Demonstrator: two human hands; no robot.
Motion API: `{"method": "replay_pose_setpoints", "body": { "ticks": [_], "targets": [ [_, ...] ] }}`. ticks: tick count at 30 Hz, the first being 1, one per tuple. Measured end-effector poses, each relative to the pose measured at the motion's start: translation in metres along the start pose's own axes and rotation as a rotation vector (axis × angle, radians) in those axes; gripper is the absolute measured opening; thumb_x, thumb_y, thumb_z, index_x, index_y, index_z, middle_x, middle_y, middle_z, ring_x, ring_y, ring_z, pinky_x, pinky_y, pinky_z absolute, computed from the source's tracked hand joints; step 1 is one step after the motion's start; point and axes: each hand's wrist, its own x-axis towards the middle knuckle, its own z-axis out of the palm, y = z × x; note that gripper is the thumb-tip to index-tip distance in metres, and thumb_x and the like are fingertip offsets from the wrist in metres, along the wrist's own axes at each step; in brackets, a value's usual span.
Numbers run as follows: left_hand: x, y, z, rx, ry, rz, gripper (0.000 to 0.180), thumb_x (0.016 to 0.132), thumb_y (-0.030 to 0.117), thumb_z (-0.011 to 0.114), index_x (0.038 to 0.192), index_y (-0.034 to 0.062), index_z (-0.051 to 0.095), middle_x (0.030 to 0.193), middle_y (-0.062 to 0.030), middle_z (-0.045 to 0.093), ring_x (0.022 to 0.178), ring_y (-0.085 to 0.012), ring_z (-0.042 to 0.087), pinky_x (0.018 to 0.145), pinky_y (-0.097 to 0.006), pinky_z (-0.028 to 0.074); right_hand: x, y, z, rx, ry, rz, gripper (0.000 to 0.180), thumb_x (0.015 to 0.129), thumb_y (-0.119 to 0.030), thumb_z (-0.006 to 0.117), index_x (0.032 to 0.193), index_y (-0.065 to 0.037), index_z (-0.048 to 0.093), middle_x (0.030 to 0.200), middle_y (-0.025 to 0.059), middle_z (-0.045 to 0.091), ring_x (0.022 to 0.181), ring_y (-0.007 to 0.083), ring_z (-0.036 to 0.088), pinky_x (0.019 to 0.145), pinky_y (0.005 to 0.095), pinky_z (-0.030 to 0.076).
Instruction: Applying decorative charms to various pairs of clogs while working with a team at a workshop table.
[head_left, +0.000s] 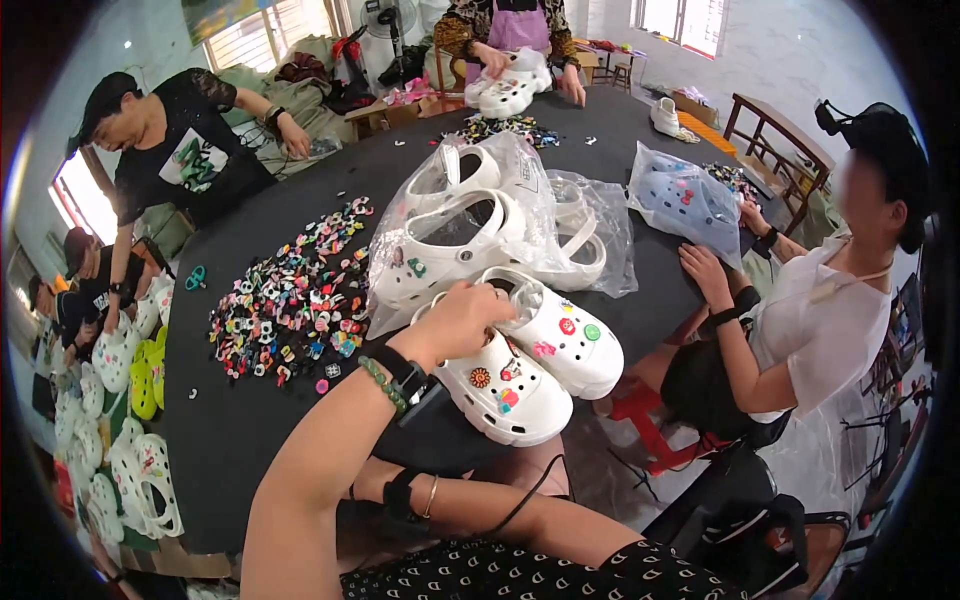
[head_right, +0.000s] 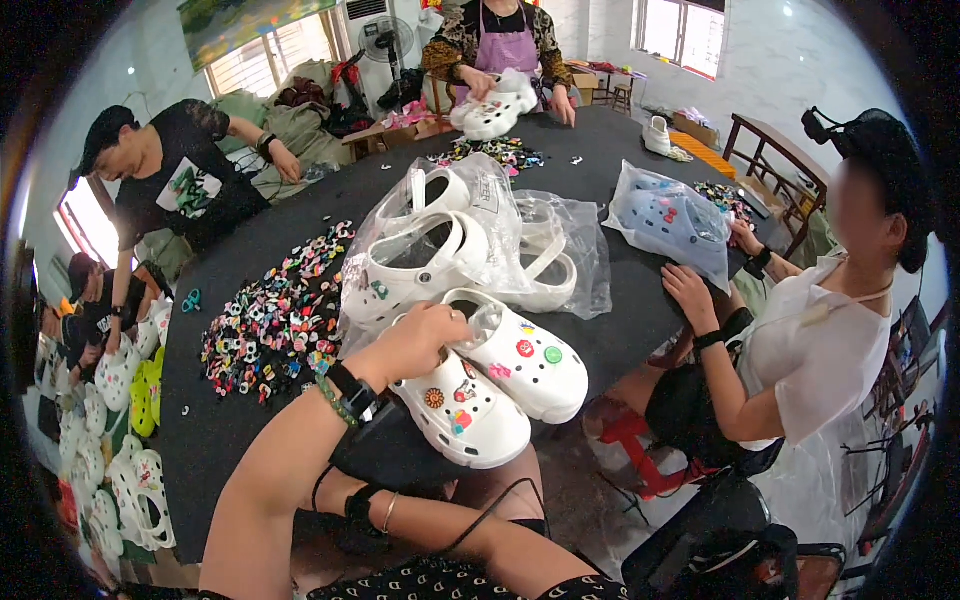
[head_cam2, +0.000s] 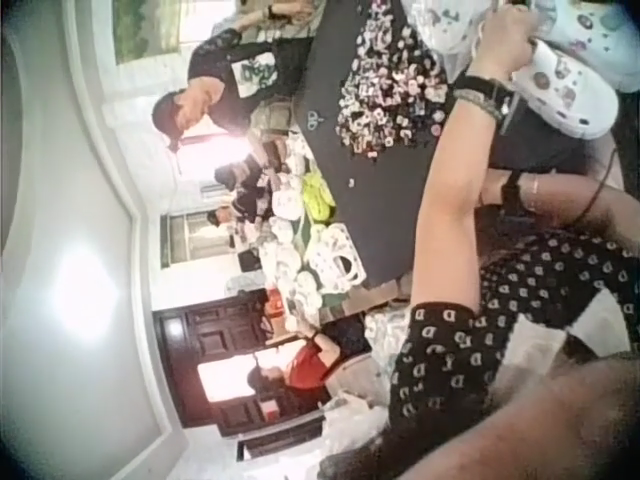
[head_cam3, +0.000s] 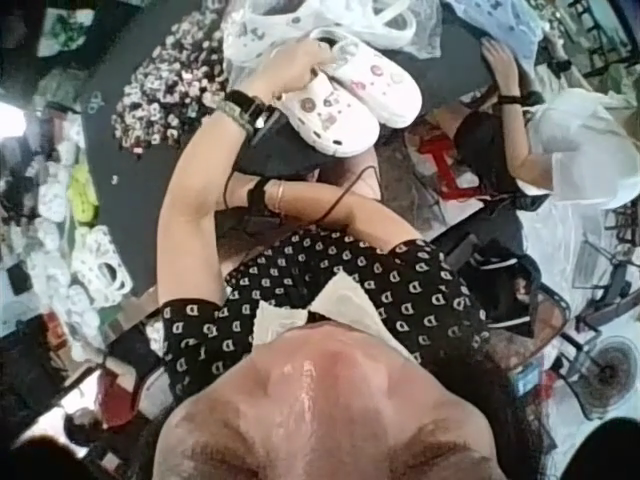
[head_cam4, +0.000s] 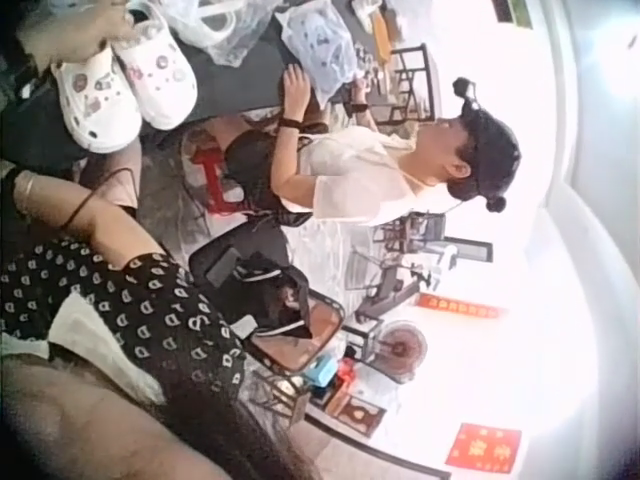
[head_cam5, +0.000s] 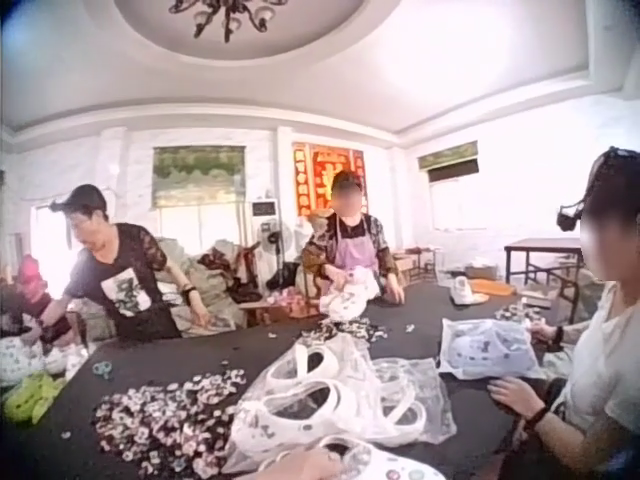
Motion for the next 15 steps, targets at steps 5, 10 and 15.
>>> {"method": "replay_pose_setpoints", "body": {
  "ticks": [5, 10, 15],
  "targets": [
    [0.032, 0.062, 0.001, 0.155, 0.104, 0.179, 0.028, 0.067, 0.001, 0.064, 0.092, 0.0139, 0.064, 0.089, -0.002, 0.06, 0.093, -0.0238, 0.058, 0.087, -0.042, 0.038, 0.027, 0.233, 0.232, -0.217, 0.683, -0.045, 0.037, 0.096, -0.035, 0.054, 0.124, -0.012, 0.062, 0.129, 0.0116, 0.061, 0.12, 0.0274, 0.056, 0.101, 0.0379, 0.043],
    [-0.047, 0.086, -0.045, 0.241, 0.284, 0.006, 0.02, 0.07, 0.005, 0.062, 0.089, 0.0117, 0.065, 0.085, -0.0016, 0.059, 0.089, -0.0208, 0.057, 0.083, -0.039, 0.035, 0.051, 0.157, 0.229, -0.502, 0.3, 0.098, 0.035, 0.097, -0.031, 0.051, 0.122, -0.011, 0.061, 0.13, 0.0122, 0.061, 0.12, 0.028, 0.056, 0.102, 0.0407, 0.043],
    [-0.124, 0.094, -0.11, 0.358, 0.434, -0.191, 0.021, 0.065, 0.001, 0.061, 0.084, 0.0087, 0.065, 0.083, -0.0039, 0.06, 0.084, -0.0244, 0.058, 0.078, -0.04, 0.037, 0.062, 0.077, 0.106, -0.78, -0.099, 0.163, 0.032, 0.097, -0.027, 0.049, 0.121, -0.009, 0.061, 0.13, 0.0127, 0.06, 0.12, 0.0285, 0.055, 0.103, 0.0435, 0.042]
  ]
}}
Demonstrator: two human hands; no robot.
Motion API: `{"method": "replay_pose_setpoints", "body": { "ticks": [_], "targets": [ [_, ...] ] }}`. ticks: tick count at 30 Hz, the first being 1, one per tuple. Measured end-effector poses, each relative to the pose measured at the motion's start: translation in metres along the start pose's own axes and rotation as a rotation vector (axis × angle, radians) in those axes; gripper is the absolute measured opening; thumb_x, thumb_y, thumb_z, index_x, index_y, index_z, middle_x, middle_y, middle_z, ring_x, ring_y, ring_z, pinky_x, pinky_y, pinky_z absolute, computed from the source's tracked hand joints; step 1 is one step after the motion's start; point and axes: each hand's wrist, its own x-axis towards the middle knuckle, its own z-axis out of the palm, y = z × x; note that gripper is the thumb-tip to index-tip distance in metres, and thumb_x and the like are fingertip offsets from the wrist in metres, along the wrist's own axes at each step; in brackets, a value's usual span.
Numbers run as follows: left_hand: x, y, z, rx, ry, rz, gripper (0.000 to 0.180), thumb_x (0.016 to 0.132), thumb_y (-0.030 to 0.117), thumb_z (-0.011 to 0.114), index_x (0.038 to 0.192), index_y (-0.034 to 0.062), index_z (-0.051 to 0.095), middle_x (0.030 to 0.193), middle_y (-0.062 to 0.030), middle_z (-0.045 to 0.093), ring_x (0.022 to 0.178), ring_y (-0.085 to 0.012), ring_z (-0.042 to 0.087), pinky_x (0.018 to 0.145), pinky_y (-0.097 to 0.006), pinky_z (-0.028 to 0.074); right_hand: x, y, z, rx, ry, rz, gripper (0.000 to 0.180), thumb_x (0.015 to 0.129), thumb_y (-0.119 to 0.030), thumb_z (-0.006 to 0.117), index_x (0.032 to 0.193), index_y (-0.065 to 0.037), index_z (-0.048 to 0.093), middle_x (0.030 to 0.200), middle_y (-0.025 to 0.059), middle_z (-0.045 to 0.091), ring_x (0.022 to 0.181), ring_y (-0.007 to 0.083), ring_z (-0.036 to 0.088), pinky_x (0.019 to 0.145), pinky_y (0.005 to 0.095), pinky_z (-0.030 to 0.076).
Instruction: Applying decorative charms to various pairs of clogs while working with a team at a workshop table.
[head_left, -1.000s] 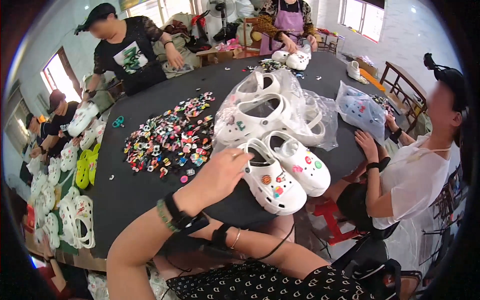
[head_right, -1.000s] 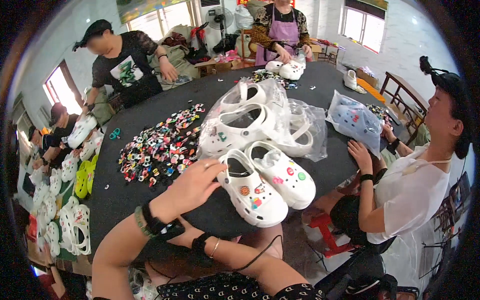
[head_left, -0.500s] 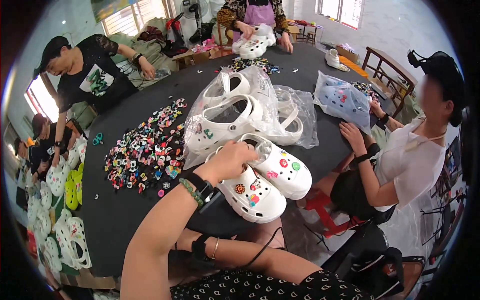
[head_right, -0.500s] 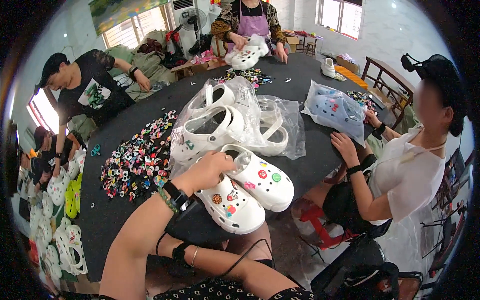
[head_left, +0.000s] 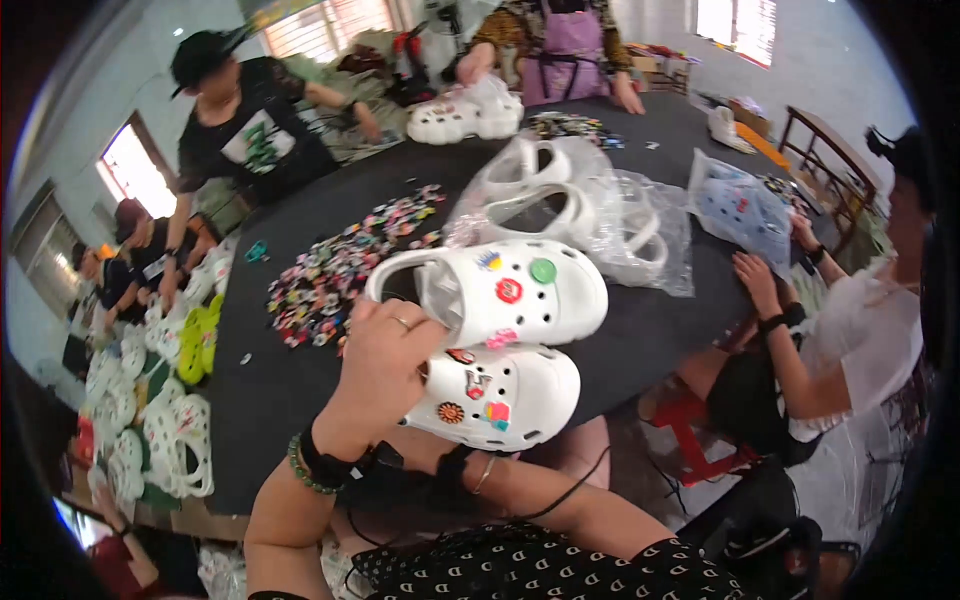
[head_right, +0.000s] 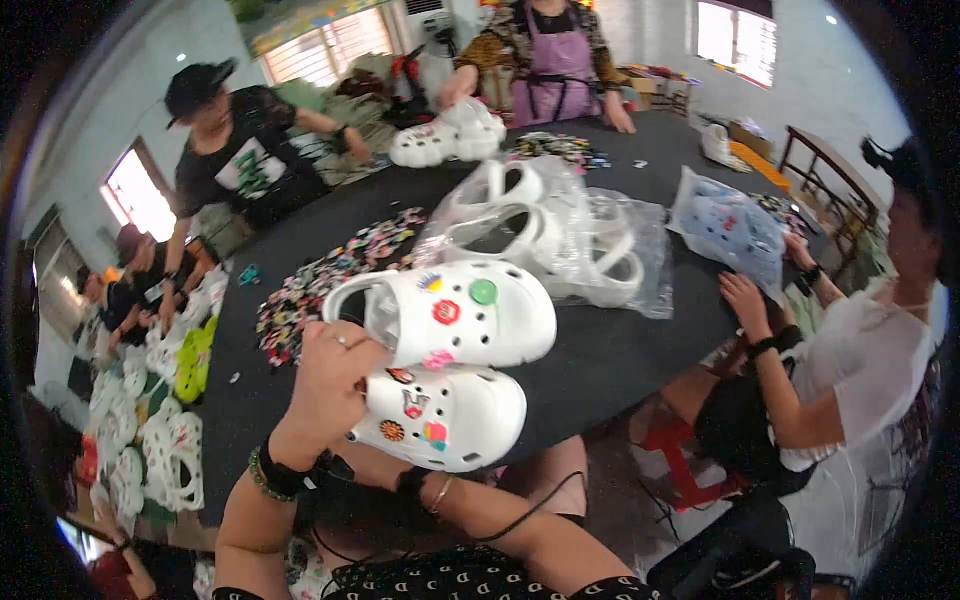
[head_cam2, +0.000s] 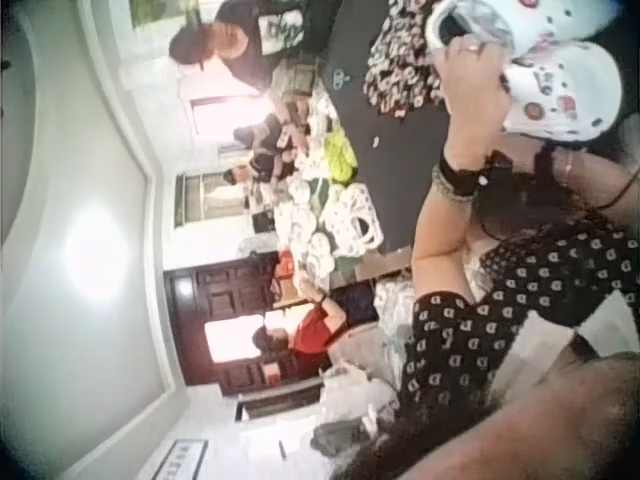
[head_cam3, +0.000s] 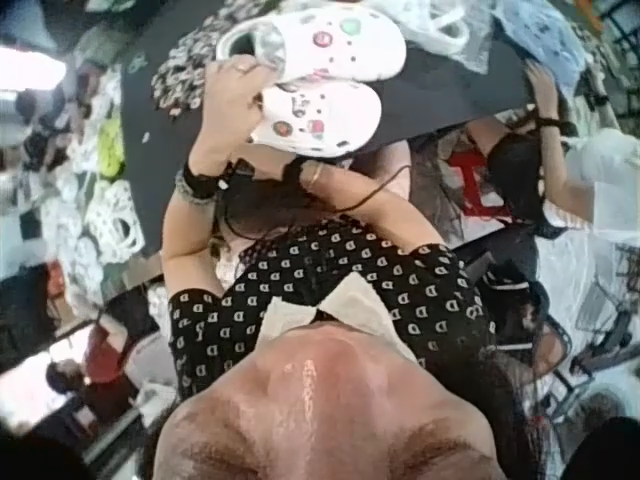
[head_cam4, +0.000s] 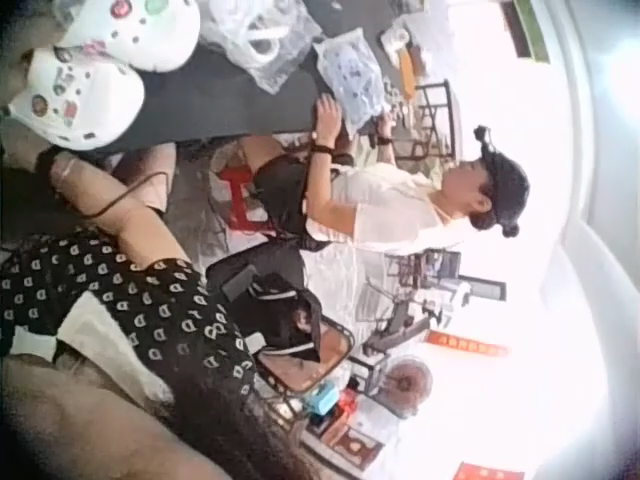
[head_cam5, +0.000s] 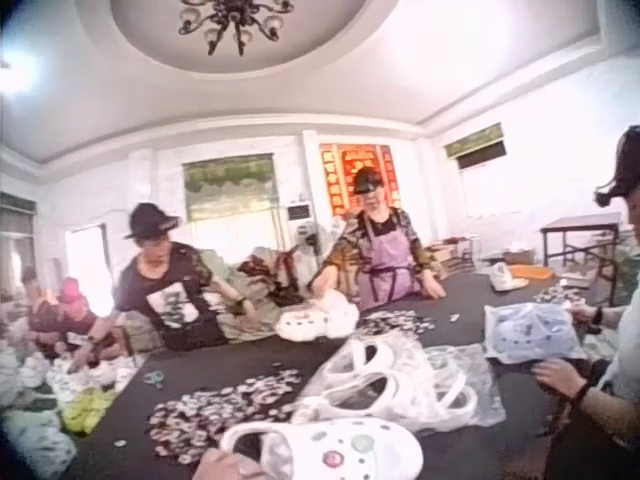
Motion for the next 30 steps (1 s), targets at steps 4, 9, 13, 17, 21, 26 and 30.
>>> {"method": "replay_pose_setpoints", "body": {
  "ticks": [4, 9, 13, 17, 21, 26, 30],
  "targets": [
    [-0.05, -0.021, -0.057, 0.157, 0.028, -0.153, 0.022, 0.065, -0.001, 0.061, 0.084, 0.0078, 0.065, 0.081, -0.0044, 0.058, 0.082, -0.0249, 0.057, 0.077, -0.04, 0.036, -0.06, 0.029, -0.063, 1.029, -0.09, -0.094, 0.032, 0.095, -0.021, 0.049, 0.123, -0.011, 0.061, 0.131, 0.0125, 0.059, 0.122, 0.0291, 0.054, 0.105, 0.0444, 0.041],
    [-0.128, -0.04, -0.102, 0.355, 0.022, -0.389, 0.025, 0.063, -0.002, 0.059, 0.086, 0.0063, 0.065, 0.082, -0.0056, 0.06, 0.083, -0.026, 0.057, 0.077, -0.038, 0.035, -0.049, 0.031, -0.074, 0.603, 0.39, -0.351, 0.046, 0.077, -0.011, 0.068, 0.123, -0.008, 0.061, 0.126, 0.0141, 0.06, 0.119, 0.0342, 0.054, 0.103, 0.0464, 0.04],
    [-0.184, -0.049, -0.115, 0.42, 0.032, -0.548, 0.028, 0.062, -0.002, 0.061, 0.087, 0.0072, 0.066, 0.083, -0.0047, 0.061, 0.083, -0.0253, 0.057, 0.077, -0.039, 0.036, -0.046, 0.025, -0.084, 0.392, 0.301, -0.21, 0.043, 0.077, -0.014, 0.069, 0.118, -0.005, 0.062, 0.121, 0.0167, 0.059, 0.122, 0.0356, 0.048, 0.095, 0.0477, 0.038],
    [-0.228, -0.053, -0.108, 0.465, 0.035, -0.67, 0.028, 0.062, -0.002, 0.061, 0.088, 0.0072, 0.065, 0.083, -0.0052, 0.061, 0.084, -0.0261, 0.058, 0.078, -0.04, 0.036, -0.044, 0.03, -0.078, 0.3, 0.325, -0.225, 0.033, 0.079, -0.014, 0.067, 0.109, -0.003, 0.061, 0.127, 0.0154, 0.057, 0.125, 0.0347, 0.047, 0.101, 0.0487, 0.036],
    [-0.262, -0.06, -0.077, 0.471, 0.054, -0.769, 0.028, 0.062, -0.001, 0.063, 0.089, 0.0077, 0.064, 0.084, -0.0063, 0.06, 0.086, -0.0276, 0.057, 0.08, -0.042, 0.037, -0.043, 0.027, -0.08, 0.333, 0.31, -0.204, 0.033, 0.08, -0.013, 0.067, 0.111, -0.003, 0.06, 0.128, 0.0162, 0.056, 0.127, 0.0343, 0.047, 0.104, 0.0487, 0.036],
    [-0.267, -0.065, -0.068, 0.442, 0.006, -0.836, 0.03, 0.064, 0.002, 0.069, 0.092, 0.0077, 0.061, 0.089, -0.0079, 0.059, 0.092, -0.0289, 0.057, 0.081, -0.043, 0.037, -0.046, 0.029, -0.081, 0.304, 0.299, -0.178, 0.032, 0.081, -0.012, 0.066, 0.11, -0.002, 0.06, 0.128, 0.0168, 0.056, 0.126, 0.0347, 0.047, 0.104, 0.0481, 0.036],
    [-0.268, -0.064, -0.072, 0.413, -0.059, -0.875, 0.035, 0.067, 0.005, 0.071, 0.1, 0.0077, 0.061, 0.094, -0.0091, 0.06, 0.096, -0.03, 0.057, 0.084, -0.044, 0.038, -0.046, 0.027, -0.078, 0.295, 0.299, -0.193, 0.032, 0.082, -0.014, 0.066, 0.111, -0.002, 0.06, 0.129, 0.0163, 0.056, 0.127, 0.0344, 0.047, 0.104, 0.0475, 0.036]
  ]
}}
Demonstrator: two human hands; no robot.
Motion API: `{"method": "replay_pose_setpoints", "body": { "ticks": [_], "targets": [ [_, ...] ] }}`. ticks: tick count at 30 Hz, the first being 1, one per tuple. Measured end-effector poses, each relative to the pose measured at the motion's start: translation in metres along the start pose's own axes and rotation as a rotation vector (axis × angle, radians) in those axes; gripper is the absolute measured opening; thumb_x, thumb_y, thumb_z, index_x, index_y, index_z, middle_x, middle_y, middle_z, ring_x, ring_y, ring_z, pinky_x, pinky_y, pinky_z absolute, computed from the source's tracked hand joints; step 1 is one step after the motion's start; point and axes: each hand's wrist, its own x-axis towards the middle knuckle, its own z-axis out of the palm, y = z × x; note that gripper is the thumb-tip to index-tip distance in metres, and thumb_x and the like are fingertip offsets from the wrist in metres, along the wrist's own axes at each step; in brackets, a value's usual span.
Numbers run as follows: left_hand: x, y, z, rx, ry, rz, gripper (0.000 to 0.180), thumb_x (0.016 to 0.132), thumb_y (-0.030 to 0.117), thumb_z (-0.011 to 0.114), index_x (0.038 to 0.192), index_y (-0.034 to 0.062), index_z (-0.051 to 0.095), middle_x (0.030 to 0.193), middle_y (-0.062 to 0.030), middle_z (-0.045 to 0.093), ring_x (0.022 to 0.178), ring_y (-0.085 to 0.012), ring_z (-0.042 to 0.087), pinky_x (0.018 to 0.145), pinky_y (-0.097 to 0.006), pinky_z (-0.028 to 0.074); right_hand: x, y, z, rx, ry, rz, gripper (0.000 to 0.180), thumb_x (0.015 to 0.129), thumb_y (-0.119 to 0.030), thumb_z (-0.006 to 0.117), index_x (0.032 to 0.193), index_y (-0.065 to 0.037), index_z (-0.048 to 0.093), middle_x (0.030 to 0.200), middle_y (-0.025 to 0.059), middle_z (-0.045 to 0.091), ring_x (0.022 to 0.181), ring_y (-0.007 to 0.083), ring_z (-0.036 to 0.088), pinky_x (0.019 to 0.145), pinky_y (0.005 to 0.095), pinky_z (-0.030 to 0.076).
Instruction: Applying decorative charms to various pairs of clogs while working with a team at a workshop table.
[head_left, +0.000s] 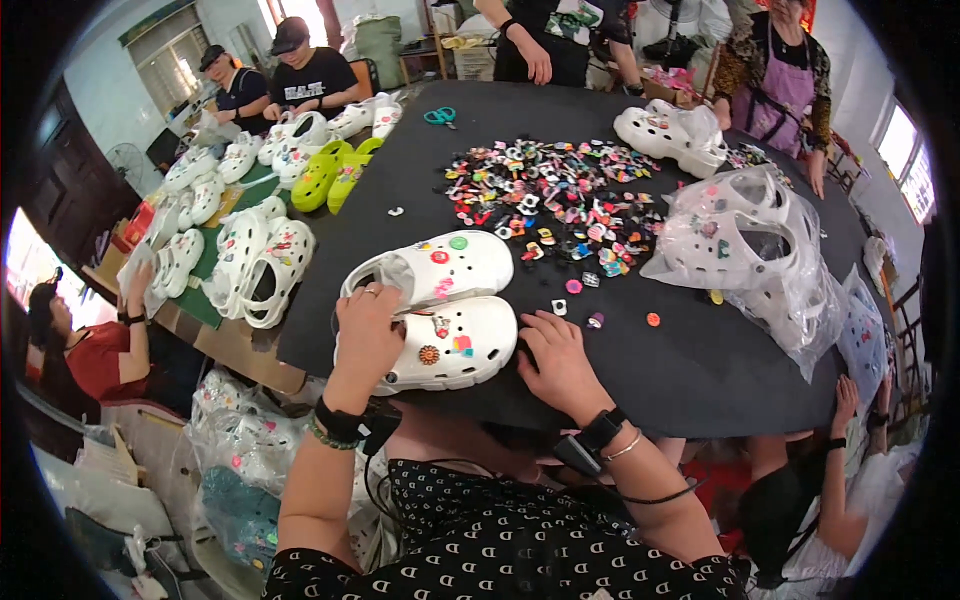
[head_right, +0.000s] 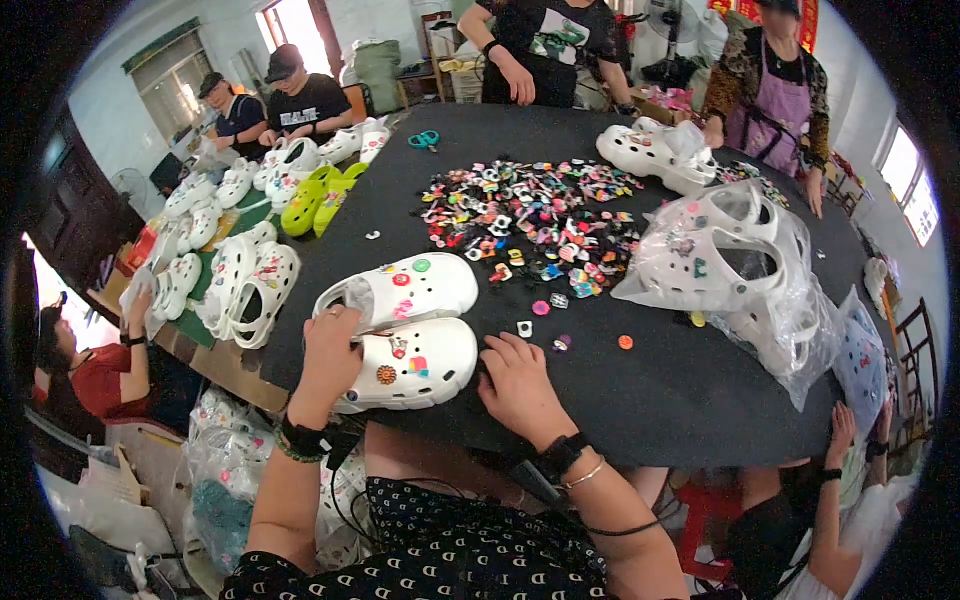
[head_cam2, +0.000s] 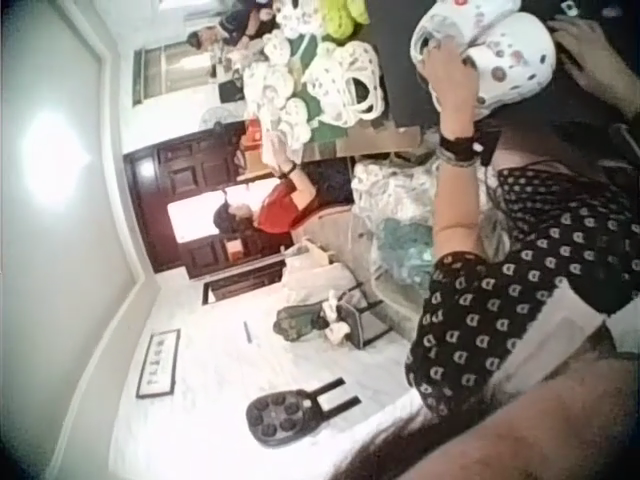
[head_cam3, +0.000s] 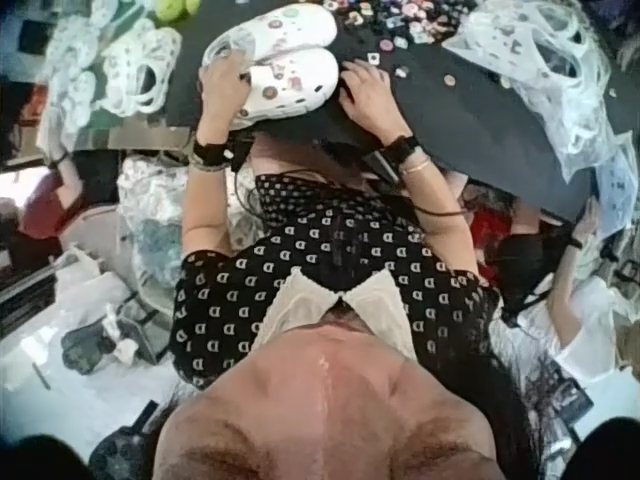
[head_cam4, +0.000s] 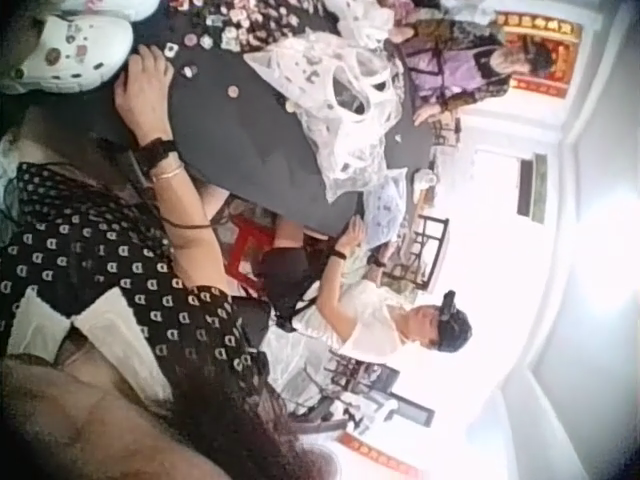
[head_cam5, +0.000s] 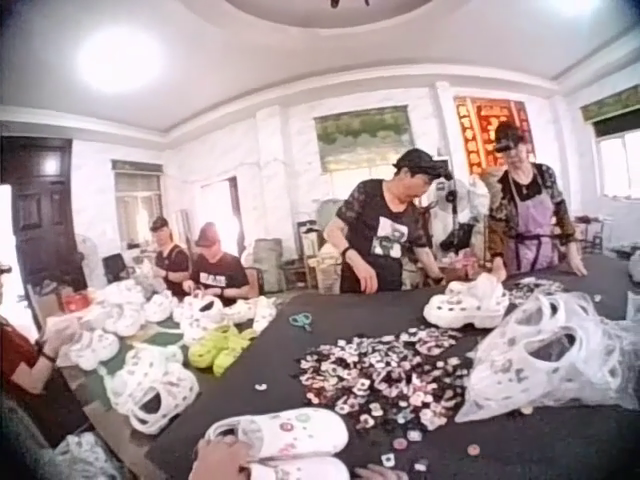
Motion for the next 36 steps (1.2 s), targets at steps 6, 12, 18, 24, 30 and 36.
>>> {"method": "replay_pose_setpoints", "body": {
  "ticks": [6, 12, 18, 24, 30, 36],
  "targets": [
    [-0.006, 0.018, -0.015, -0.026, 0.009, -0.147, 0.042, 0.075, 0.003, 0.068, 0.116, 0.0057, 0.058, 0.116, -0.0157, 0.059, 0.111, -0.0349, 0.055, 0.097, -0.05, 0.036, -0.001, 0.001, 0.0, 0.009, 0.03, -0.011, 0.031, 0.082, -0.013, 0.065, 0.11, -0.002, 0.059, 0.128, 0.0158, 0.057, 0.126, 0.0337, 0.048, 0.104, 0.0478, 0.036],
    [-0.015, 0.046, -0.036, -0.192, 0.114, -0.163, 0.019, 0.083, 0.001, 0.062, 0.102, 0.002, 0.058, 0.104, -0.0175, 0.064, 0.095, -0.034, 0.061, 0.079, -0.041, 0.048, -0.002, 0.002, 0.001, 0.01, 0.033, 0.0, 0.029, 0.083, -0.013, 0.064, 0.11, -0.002, 0.059, 0.128, 0.0164, 0.057, 0.126, 0.0341, 0.048, 0.104, 0.0478, 0.036],
    [-0.017, 0.036, -0.02, -0.334, -0.091, -0.308, 0.035, 0.094, 0.026, 0.062, 0.078, -0.0047, 0.058, 0.063, -0.0179, 0.058, 0.058, -0.0303, 0.06, 0.056, -0.042, 0.043, -0.002, 0.001, 0.002, -0.006, 0.04, -0.025, 0.029, 0.083, -0.012, 0.064, 0.11, -0.002, 0.059, 0.128, 0.0174, 0.056, 0.126, 0.035, 0.047, 0.104, 0.0481, 0.036],
    [0.006, 0.035, -0.032, -0.427, -0.397, -0.356, 0.047, 0.093, 0.041, 0.062, 0.081, -0.0047, 0.066, 0.063, -0.0191, 0.059, 0.058, -0.0277, 0.059, 0.057, -0.042, 0.043, -0.004, 0.004, 0.003, -0.015, 0.029, -0.015, 0.033, 0.082, -0.012, 0.066, 0.113, -0.003, 0.059, 0.132, 0.0153, 0.055, 0.128, 0.0337, 0.046, 0.104, 0.0465, 0.036],
    [0.014, 0.028, -0.033, -0.466, -0.577, -0.441, 0.041, 0.091, 0.037, 0.066, 0.094, -0.0041, 0.07, 0.081, -0.0149, 0.071, 0.069, -0.0153, 0.066, 0.059, -0.033, 0.05, 0.006, 0.008, -0.004, 0.057, -0.039, -0.004, 0.028, 0.082, -0.012, 0.066, 0.108, -0.005, 0.061, 0.122, 0.0151, 0.06, 0.12, 0.0348, 0.052, 0.099, 0.047, 0.041],
    [0.007, 0.012, -0.011, -1.271, -0.66, -0.814, 0.04, 0.093, 0.026, 0.066, 0.115, -0.0069, 0.061, 0.102, -0.0114, 0.071, 0.081, -0.0149, 0.07, 0.068, -0.027, 0.057, 0.06, 0.043, -0.031, 0.213, -0.044, 0.113, 0.029, 0.08, -0.014, 0.074, 0.103, -0.003, 0.06, 0.093, 0.016, 0.063, 0.092, 0.035, 0.061, 0.081, 0.0423, 0.05]
  ]
}}
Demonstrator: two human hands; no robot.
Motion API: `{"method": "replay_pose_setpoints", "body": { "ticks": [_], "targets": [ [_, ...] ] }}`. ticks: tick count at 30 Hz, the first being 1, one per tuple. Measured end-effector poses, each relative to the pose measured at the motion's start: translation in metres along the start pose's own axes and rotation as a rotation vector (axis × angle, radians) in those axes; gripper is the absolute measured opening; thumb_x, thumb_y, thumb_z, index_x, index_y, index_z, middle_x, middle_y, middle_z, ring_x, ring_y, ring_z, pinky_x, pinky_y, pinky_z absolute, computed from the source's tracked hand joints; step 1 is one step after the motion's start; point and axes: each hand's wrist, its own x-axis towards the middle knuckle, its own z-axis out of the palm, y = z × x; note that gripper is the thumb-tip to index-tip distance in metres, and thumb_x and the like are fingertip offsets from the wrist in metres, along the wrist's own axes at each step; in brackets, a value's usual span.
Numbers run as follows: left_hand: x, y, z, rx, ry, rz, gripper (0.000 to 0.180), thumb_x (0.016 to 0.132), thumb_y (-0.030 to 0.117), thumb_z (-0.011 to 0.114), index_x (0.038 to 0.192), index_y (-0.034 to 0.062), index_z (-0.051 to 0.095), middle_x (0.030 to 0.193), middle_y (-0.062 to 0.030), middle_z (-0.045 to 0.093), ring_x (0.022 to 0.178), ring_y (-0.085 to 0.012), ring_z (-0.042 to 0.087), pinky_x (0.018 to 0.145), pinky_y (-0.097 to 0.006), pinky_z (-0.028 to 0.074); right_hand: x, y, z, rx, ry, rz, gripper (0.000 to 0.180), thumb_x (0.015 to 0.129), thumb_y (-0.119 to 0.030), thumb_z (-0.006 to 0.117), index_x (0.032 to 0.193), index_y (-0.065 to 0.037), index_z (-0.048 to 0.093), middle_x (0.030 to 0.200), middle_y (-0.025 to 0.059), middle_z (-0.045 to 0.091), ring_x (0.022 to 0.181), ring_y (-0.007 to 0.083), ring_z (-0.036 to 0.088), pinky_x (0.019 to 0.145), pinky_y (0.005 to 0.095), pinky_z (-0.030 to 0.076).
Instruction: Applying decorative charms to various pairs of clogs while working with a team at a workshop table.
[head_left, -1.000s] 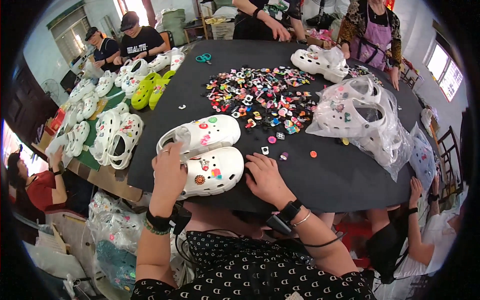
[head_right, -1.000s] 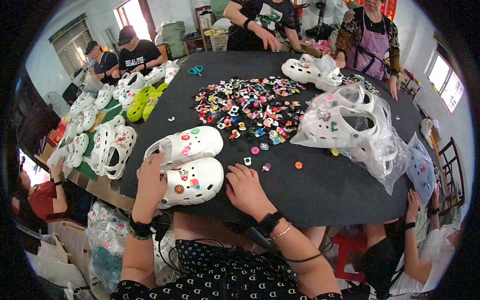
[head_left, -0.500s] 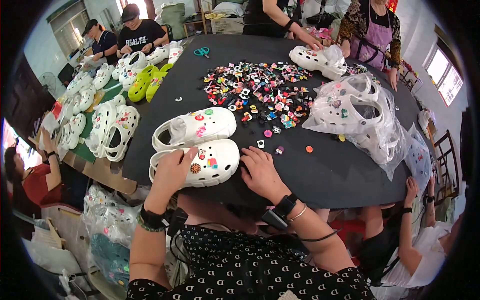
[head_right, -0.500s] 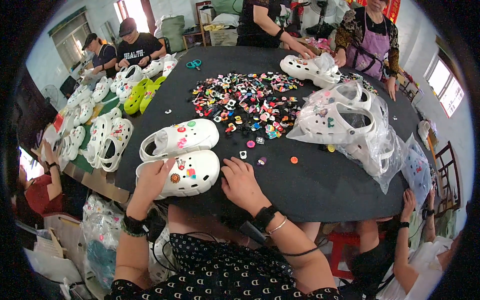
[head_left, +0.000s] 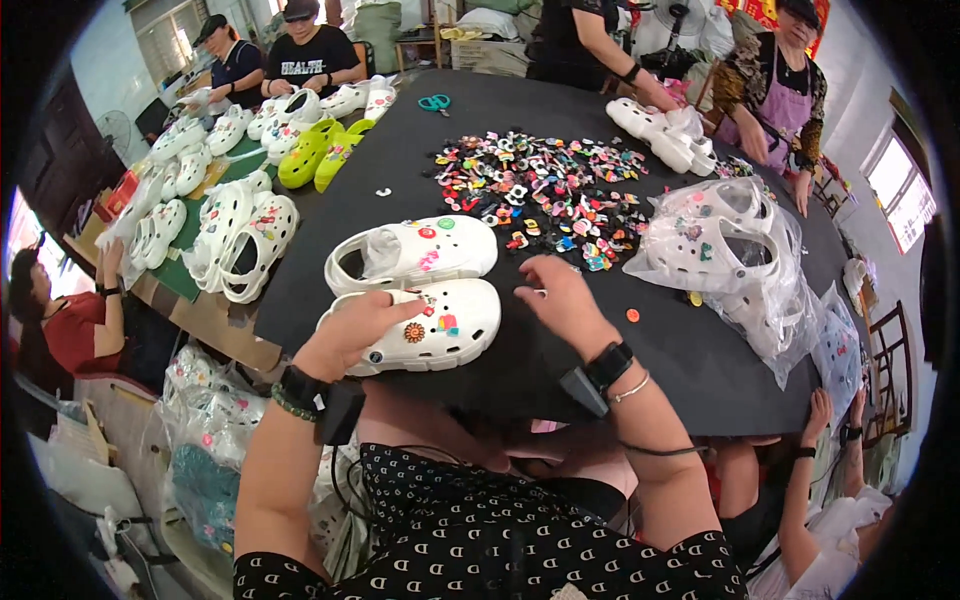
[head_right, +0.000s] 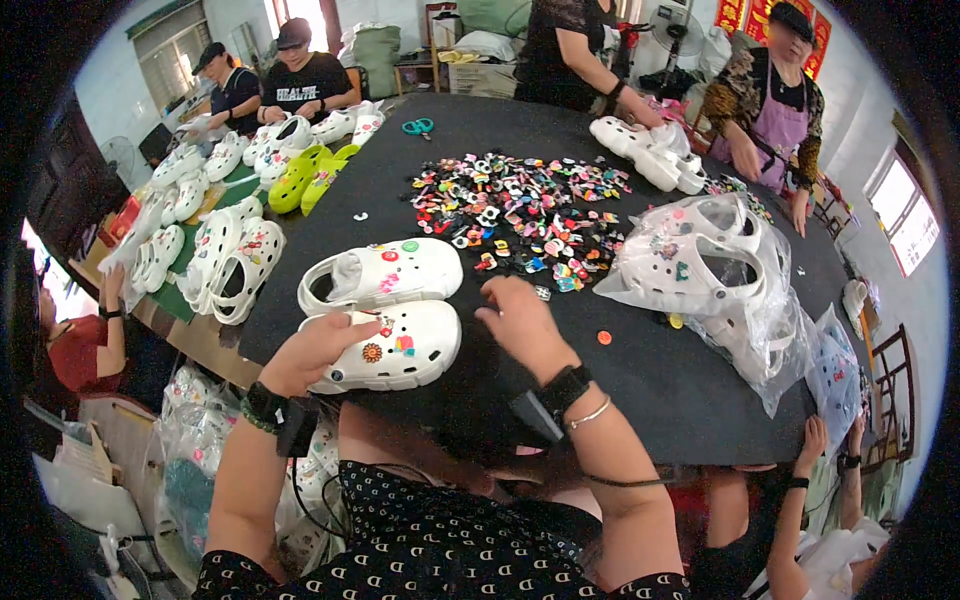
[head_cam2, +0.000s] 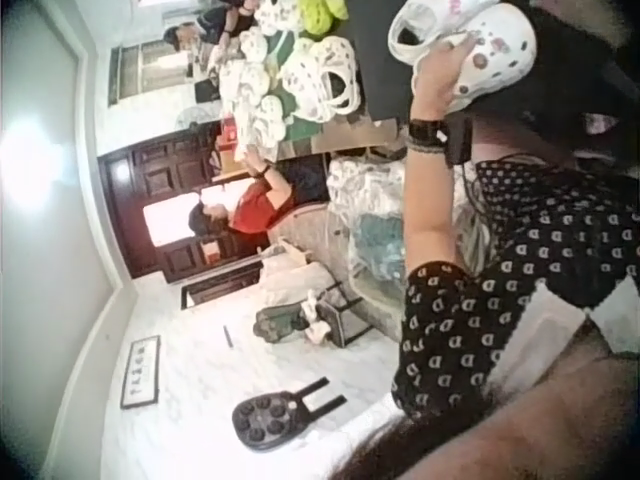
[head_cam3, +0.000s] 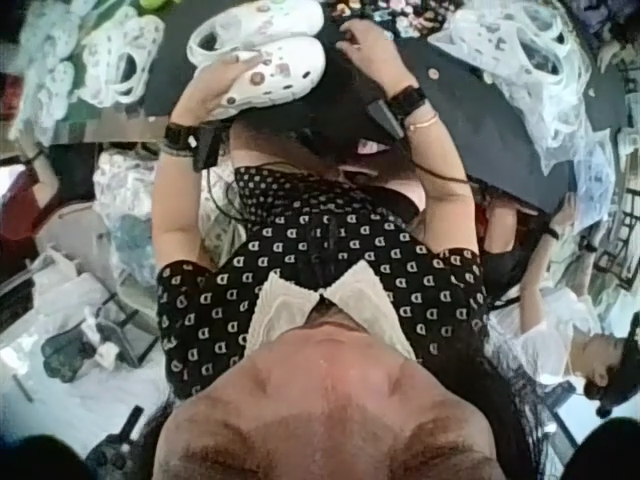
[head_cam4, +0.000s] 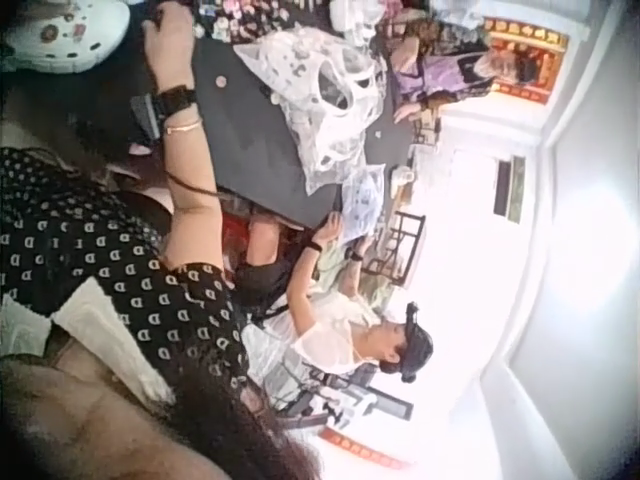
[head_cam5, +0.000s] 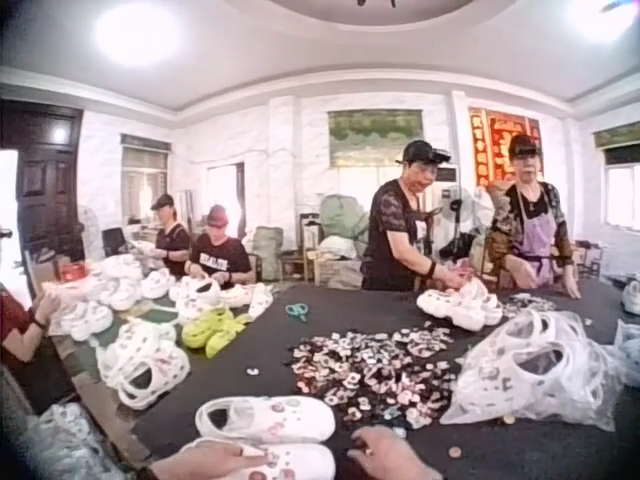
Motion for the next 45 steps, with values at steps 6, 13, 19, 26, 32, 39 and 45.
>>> {"method": "replay_pose_setpoints", "body": {
  "ticks": [6, 13, 19, 26, 32, 39, 45],
  "targets": [
    [-0.012, 0.008, 0.012, 0.194, 0.106, 0.047, 0.039, 0.091, 0.032, 0.069, 0.097, -0.0057, 0.066, 0.086, -0.0064, 0.069, 0.075, -0.009, 0.06, 0.064, -0.026, 0.047, 0.029, 0.034, 0.005, -0.215, -0.124, 0.083, 0.036, 0.074, -0.018, 0.079, 0.102, -0.004, 0.061, 0.094, 0.0154, 0.061, 0.094, 0.0358, 0.059, 0.081, 0.0443, 0.049],
    [0.007, -0.027, 0.001, 0.164, 0.08, 0.161, 0.038, 0.091, 0.032, 0.069, 0.09, -0.0056, 0.067, 0.073, -0.0002, 0.06, 0.066, -0.0065, 0.048, 0.055, -0.027, 0.039, 0.04, 0.04, 0.007, -0.204, -0.225, 0.166, 0.017, 0.078, -0.013, 0.074, 0.088, -0.002, 0.067, 0.086, 0.0157, 0.067, 0.085, 0.0341, 0.064, 0.077, 0.0435, 0.051],
    [0.005, -0.026, 0.003, 0.265, 0.147, 0.235, 0.037, 0.093, 0.027, 0.066, 0.094, -0.0094, 0.067, 0.075, -0.0024, 0.064, 0.065, -0.0078, 0.051, 0.058, -0.028, 0.042, 0.034, 0.043, -0.011, 0.042, -0.127, 0.248, 0.011, 0.084, -0.006, 0.063, 0.092, -0.001, 0.069, 0.085, 0.0165, 0.07, 0.083, 0.0349, 0.067, 0.076, 0.0424, 0.053],
    [0.005, -0.02, 0.006, 0.312, 0.092, 0.222, 0.032, 0.095, 0.017, 0.062, 0.115, -0.0067, 0.064, 0.098, -0.0061, 0.07, 0.085, -0.0101, 0.063, 0.076, -0.027, 0.051, 0.021, 0.086, -0.041, -0.483, 0.09, 0.04, 0.011, 0.079, -0.004, 0.064, 0.09, -0.005, 0.068, 0.09, 0.0148, 0.064, 0.093, 0.0338, 0.062, 0.083, 0.0435, 0.051],
    [0.003, -0.019, 0.006, 0.32, 0.087, 0.269, 0.031, 0.095, 0.016, 0.06, 0.116, -0.0061, 0.064, 0.1, -0.0065, 0.07, 0.086, -0.0106, 0.064, 0.076, -0.027, 0.051, 0.032, 0.074, -0.041, -0.409, 0.043, 0.015, 0.014, 0.079, -0.014, 0.07, 0.088, -0.004, 0.066, 0.088, 0.0153, 0.063, 0.091, 0.0345, 0.061, 0.079, 0.0451, 0.05],
    [0.011, -0.032, 0.003, 0.309, 0.139, 0.309, 0.03, 0.095, 0.021, 0.059, 0.101, -0.0079, 0.067, 0.081, -0.0072, 0.069, 0.072, -0.0111, 0.059, 0.065, -0.03, 0.047, 0.055, 0.053, -0.012, -0.207, -0.125, 0.321, 0.035, 0.071, -0.023, 0.082, 0.088, -0.003, 0.059, 0.082, 0.0157, 0.066, 0.085, 0.0355, 0.063, 0.071, 0.0448, 0.048],
    [0.0, -0.021, 0.005, 0.459, 0.13, 0.245, 0.032, 0.096, 0.024, 0.061, 0.106, -0.0066, 0.067, 0.089, -0.0044, 0.069, 0.078, -0.0091, 0.059, 0.069, -0.028, 0.049, 0.058, 0.068, -0.011, -0.262, -0.138, 0.212, 0.027, 0.072, -0.015, 0.08, 0.084, -0.001, 0.061, 0.082, 0.0167, 0.065, 0.083, 0.0363, 0.063, 0.073, 0.0454, 0.048]
  ]
}}
